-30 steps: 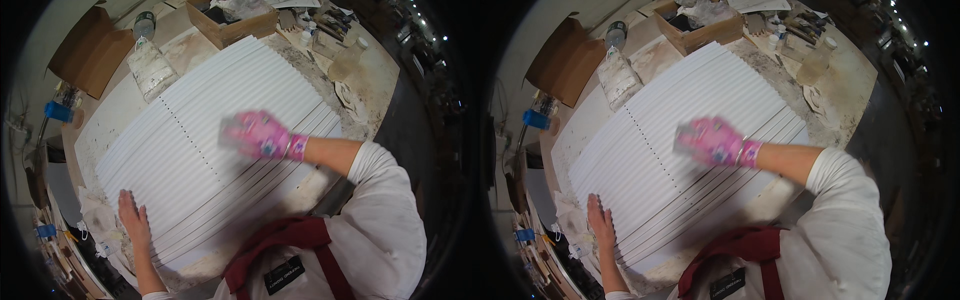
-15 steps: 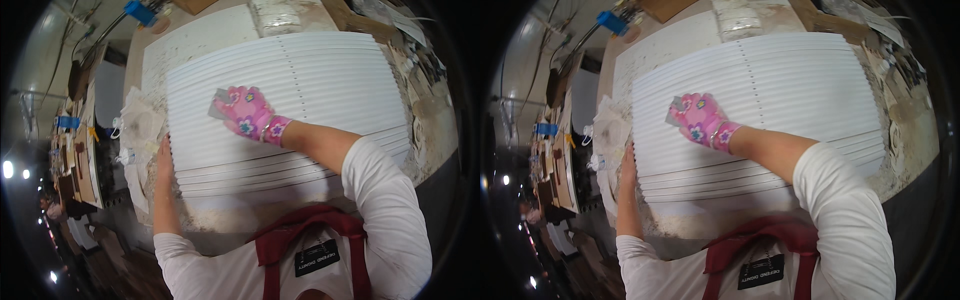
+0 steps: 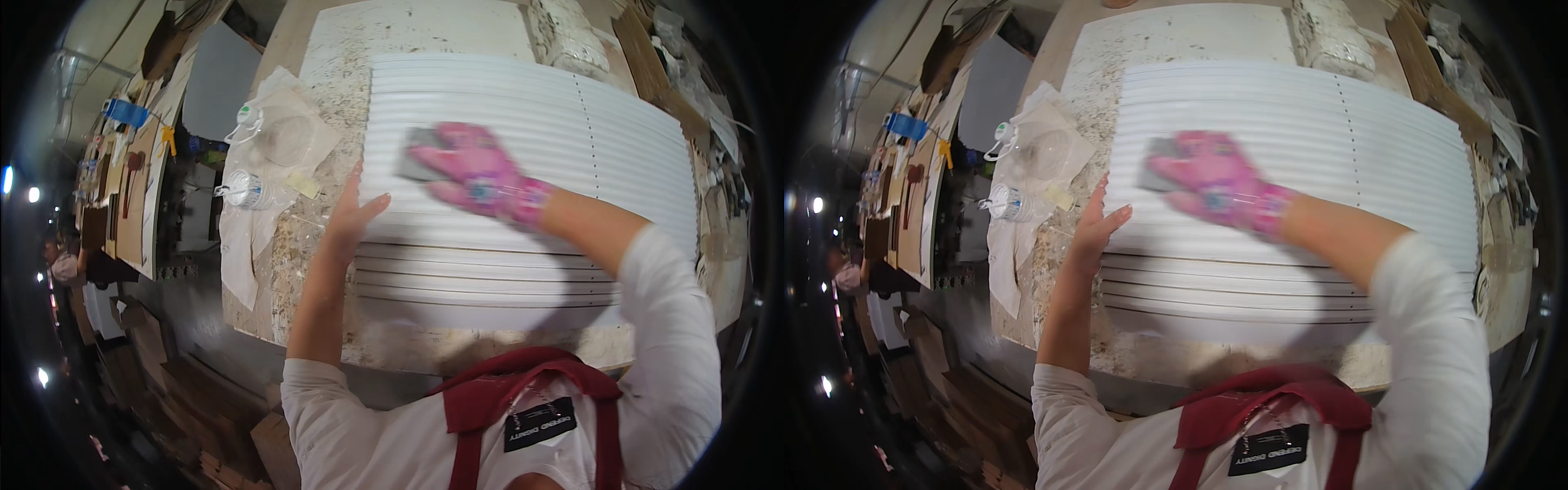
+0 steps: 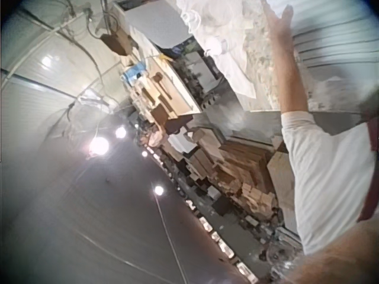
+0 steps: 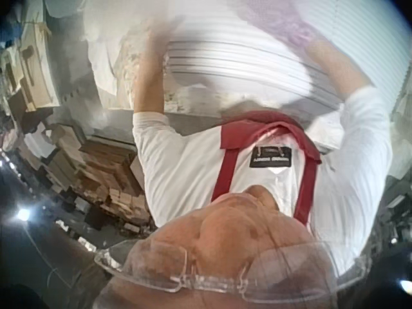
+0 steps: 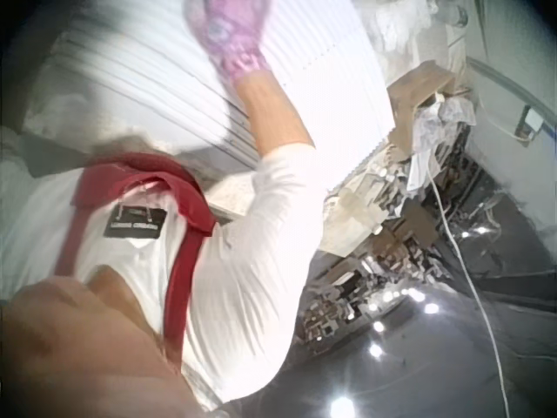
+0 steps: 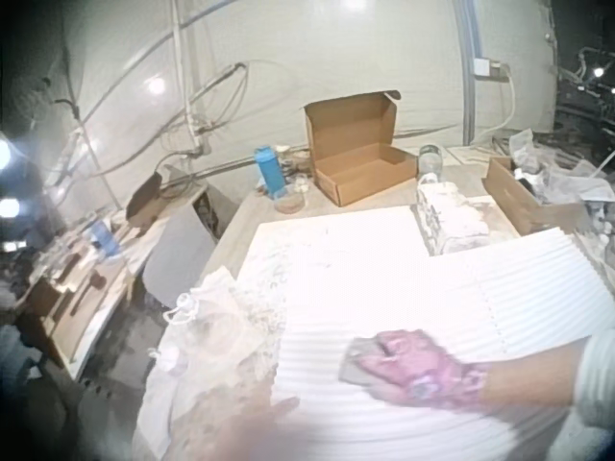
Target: The person sands a stack of white corrugated paper sheets using a sanding block and pink gloves. They wipe the surface with a cloth and a liquid from a bottle, then continue sanding the sheets.
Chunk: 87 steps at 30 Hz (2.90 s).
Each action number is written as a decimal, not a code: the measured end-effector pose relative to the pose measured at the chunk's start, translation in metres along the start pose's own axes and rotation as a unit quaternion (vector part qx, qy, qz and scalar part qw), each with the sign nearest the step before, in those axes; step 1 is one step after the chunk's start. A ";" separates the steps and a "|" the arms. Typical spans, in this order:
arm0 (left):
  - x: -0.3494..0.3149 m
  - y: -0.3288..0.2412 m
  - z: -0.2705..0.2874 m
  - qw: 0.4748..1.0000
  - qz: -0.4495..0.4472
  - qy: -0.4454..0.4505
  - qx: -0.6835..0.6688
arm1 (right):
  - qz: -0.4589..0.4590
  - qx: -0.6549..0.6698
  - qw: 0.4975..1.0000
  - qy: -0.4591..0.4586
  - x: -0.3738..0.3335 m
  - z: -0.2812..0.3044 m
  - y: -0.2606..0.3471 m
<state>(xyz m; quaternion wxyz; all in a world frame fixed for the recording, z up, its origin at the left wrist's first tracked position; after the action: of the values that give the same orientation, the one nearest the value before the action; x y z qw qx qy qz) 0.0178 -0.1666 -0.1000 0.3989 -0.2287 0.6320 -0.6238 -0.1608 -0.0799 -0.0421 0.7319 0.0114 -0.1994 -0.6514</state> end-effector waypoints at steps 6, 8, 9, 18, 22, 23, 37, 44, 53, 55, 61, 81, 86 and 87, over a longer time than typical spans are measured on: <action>-0.001 0.003 0.008 0.999 -0.001 -0.005 0.048 | 0.051 0.017 0.997 0.056 0.034 -0.007 0.026; -0.002 0.011 0.008 1.000 0.017 -0.009 0.024 | 0.007 -0.050 0.995 0.089 -0.015 0.013 -0.011; 0.000 0.009 0.005 1.000 0.014 -0.004 0.011 | -0.006 -0.065 0.995 0.078 -0.043 0.029 -0.024; 0.005 0.013 0.006 0.996 0.047 0.072 -0.005 | -0.001 -0.010 0.999 0.043 0.063 -0.029 0.049; 0.005 -0.002 0.014 1.000 -0.002 0.016 -0.026 | -0.018 -0.044 0.997 -0.055 -0.005 0.011 -0.017; 0.012 -0.003 0.016 0.999 -0.008 0.014 -0.032 | -0.063 -0.068 0.993 -0.071 -0.042 0.036 -0.054; 0.042 -0.008 -0.005 1.000 0.014 0.014 0.012 | -0.072 -0.080 0.993 -0.051 0.060 -0.022 -0.007; 0.048 0.011 0.005 0.999 0.025 0.031 -0.013 | -0.005 -0.061 0.997 -0.041 0.045 -0.017 -0.031; 0.044 -0.011 -0.011 0.995 -0.001 0.041 -0.086 | -0.052 -0.064 0.996 0.031 0.024 0.006 -0.028; 0.043 -0.008 -0.009 0.998 0.029 0.022 -0.057 | 0.004 -0.047 0.998 -0.040 0.075 -0.026 0.007; 0.039 -0.003 0.003 0.999 0.040 -0.005 -0.007 | 0.021 -0.041 0.999 0.026 0.080 -0.015 0.007; 0.043 -0.006 -0.013 0.994 0.010 0.072 -0.077 | 0.076 -0.110 0.988 -0.072 0.117 -0.021 -0.054; 0.045 0.008 0.003 0.995 -0.006 0.043 -0.095 | 0.162 -0.109 0.980 0.046 0.070 -0.007 0.007; 0.044 -0.001 -0.001 0.994 0.009 0.050 -0.100 | 0.156 -0.111 0.980 0.055 0.066 -0.013 0.003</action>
<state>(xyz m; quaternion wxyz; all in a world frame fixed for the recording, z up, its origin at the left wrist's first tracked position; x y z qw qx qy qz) -0.0087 -0.2011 -0.1086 0.3477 -0.2301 0.7124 -0.5646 -0.1492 -0.1456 -0.0345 0.8311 -0.0649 -0.0848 -0.5458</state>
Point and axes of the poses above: each hand's wrist, its own x-axis towards the middle knuckle, its own z-axis out of the back of the hand, y = z × x, the point moved 6 cm from there along x, towards the middle knuckle, and after that the axes turned 7 degrees about -y, right-handed, at the moved point
